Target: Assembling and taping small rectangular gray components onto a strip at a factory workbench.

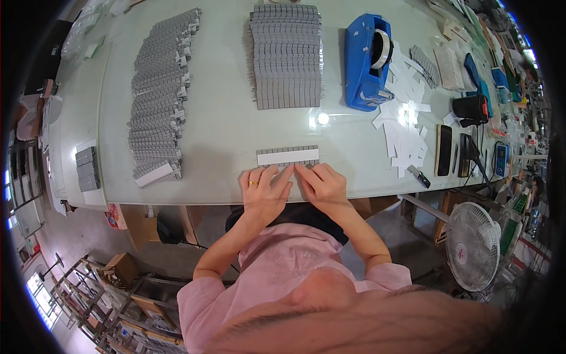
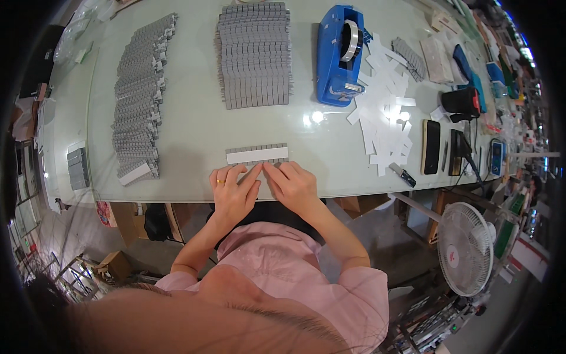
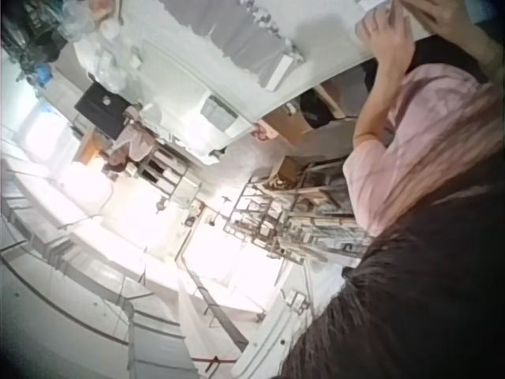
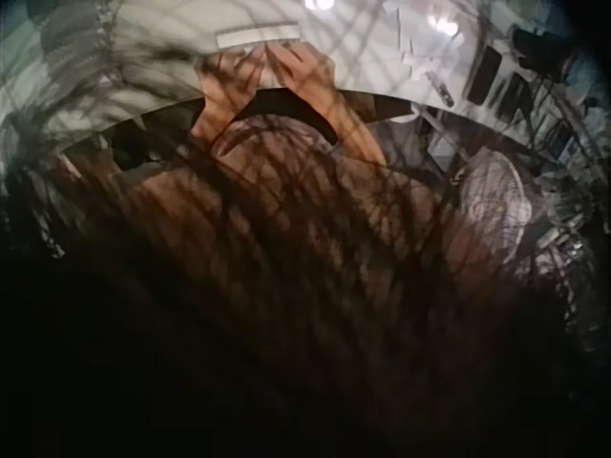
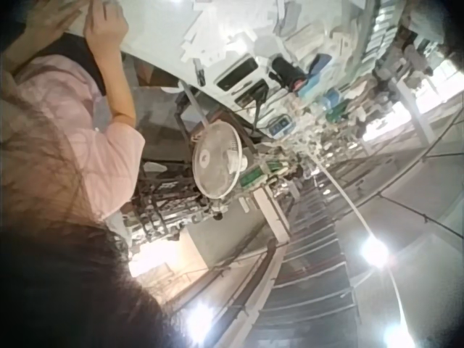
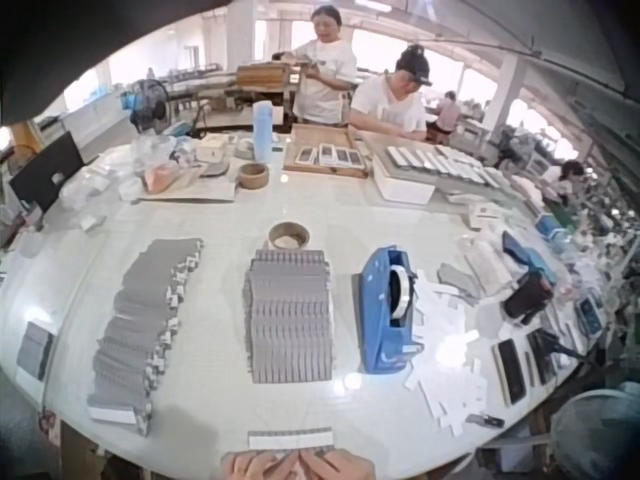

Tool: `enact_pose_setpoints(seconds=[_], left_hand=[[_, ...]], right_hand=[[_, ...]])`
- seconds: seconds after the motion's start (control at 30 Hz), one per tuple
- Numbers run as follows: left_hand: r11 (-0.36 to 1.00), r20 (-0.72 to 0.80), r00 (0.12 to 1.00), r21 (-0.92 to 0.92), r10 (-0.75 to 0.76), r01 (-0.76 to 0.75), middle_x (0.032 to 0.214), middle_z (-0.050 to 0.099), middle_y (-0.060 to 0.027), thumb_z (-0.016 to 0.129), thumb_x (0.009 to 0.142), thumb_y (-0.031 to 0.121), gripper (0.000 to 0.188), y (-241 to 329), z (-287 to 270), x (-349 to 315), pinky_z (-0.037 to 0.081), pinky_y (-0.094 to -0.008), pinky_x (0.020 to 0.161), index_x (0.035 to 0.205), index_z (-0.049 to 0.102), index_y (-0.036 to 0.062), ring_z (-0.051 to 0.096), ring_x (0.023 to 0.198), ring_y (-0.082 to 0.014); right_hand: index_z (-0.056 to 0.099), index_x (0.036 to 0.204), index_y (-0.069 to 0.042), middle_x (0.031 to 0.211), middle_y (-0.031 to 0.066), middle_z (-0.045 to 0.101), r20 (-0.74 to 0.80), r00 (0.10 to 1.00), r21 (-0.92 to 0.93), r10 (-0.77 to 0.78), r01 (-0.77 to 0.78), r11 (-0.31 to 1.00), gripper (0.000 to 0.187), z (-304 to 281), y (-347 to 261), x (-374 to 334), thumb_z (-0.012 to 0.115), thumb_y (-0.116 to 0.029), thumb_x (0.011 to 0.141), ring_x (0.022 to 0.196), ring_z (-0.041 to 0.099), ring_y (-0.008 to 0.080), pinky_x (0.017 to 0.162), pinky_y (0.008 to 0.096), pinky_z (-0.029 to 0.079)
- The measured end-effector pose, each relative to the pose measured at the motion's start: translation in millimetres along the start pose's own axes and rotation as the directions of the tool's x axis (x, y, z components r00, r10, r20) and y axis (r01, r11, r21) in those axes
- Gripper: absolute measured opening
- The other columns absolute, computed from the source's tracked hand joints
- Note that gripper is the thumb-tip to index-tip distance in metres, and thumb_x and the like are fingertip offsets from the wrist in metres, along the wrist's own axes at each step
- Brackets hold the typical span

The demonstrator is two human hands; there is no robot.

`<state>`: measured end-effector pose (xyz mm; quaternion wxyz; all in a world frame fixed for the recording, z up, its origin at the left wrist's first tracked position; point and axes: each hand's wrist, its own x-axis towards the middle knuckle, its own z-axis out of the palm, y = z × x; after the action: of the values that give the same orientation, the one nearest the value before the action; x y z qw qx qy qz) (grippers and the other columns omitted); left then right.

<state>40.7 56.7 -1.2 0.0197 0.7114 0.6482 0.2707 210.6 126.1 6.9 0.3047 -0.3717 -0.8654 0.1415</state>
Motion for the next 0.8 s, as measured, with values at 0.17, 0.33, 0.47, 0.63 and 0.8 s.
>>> enact_pose_setpoints(seconds=[0.17,0.33,0.47,0.63,0.8], left_hand=[[1.000,0.009,1.000,-0.011,-0.004,0.004,0.107,0.054,-0.0002,0.075,0.078,0.024,0.039,-0.2,0.1,-0.5,0.039,-0.0420,0.091,0.117,0.071,0.0218,0.051,0.100,-0.0202],[1.000,0.020,1.000,-0.027,-0.001,0.001,0.107,0.054,-0.0003,0.075,0.079,0.024,0.038,-0.1,-2.0,-0.8,0.039,-0.0426,0.091,0.117,0.071,0.0209,0.051,0.100,-0.0204],[1.000,0.006,1.000,-0.029,-0.002,0.002,0.106,0.054,-0.0005,0.074,0.080,0.024,0.038,-0.8,-4.5,-2.8,0.039,-0.0425,0.091,0.117,0.071,0.0196,0.051,0.099,-0.0206],[0.999,0.001,1.000,-0.030,-0.020,0.020,0.105,0.054,-0.0008,0.073,0.081,0.024,0.037,-3.6,-4.7,-3.8,0.039,-0.0421,0.090,0.118,0.071,0.0183,0.052,0.098,-0.0209],[0.998,-0.012,1.000,-0.069,-0.012,0.011,0.104,0.055,-0.0030,0.075,0.079,0.017,0.039,-3.4,-4.3,-1.5,0.037,-0.0425,0.089,0.118,0.072,0.0150,0.051,0.098,-0.0235]], right_hand=[[0.071,0.104,-0.008,0.074,0.0018,0.053,-0.002,1.000,-0.002,-0.005,0.005,1.000,0.031,0.2,0.0,-0.2,0.076,-0.004,0.074,0.063,0.057,0.0187,0.051,0.0314,0.046],[0.071,0.104,-0.008,0.074,0.0018,0.053,-0.002,1.000,-0.006,-0.017,0.017,1.000,0.031,-0.9,-1.2,0.3,0.076,-0.003,0.074,0.063,0.057,0.0187,0.051,0.0311,0.046],[0.071,0.104,-0.008,0.074,0.0018,0.053,0.001,1.000,0.007,-0.018,0.018,1.000,0.031,-0.2,-2.7,1.0,0.076,-0.004,0.074,0.063,0.057,0.0187,0.051,0.0311,0.046],[0.072,0.104,-0.007,0.073,0.0029,0.053,0.004,1.000,0.054,-0.006,0.006,0.999,0.034,3.7,-7.7,3.8,0.074,0.000,0.071,0.063,0.056,0.0210,0.052,0.0331,0.047],[0.072,0.104,-0.007,0.073,0.0030,0.054,0.014,1.000,0.043,0.001,-0.001,0.999,0.034,4.2,-7.4,3.6,0.074,0.001,0.071,0.063,0.057,0.0211,0.053,0.0329,0.047]])
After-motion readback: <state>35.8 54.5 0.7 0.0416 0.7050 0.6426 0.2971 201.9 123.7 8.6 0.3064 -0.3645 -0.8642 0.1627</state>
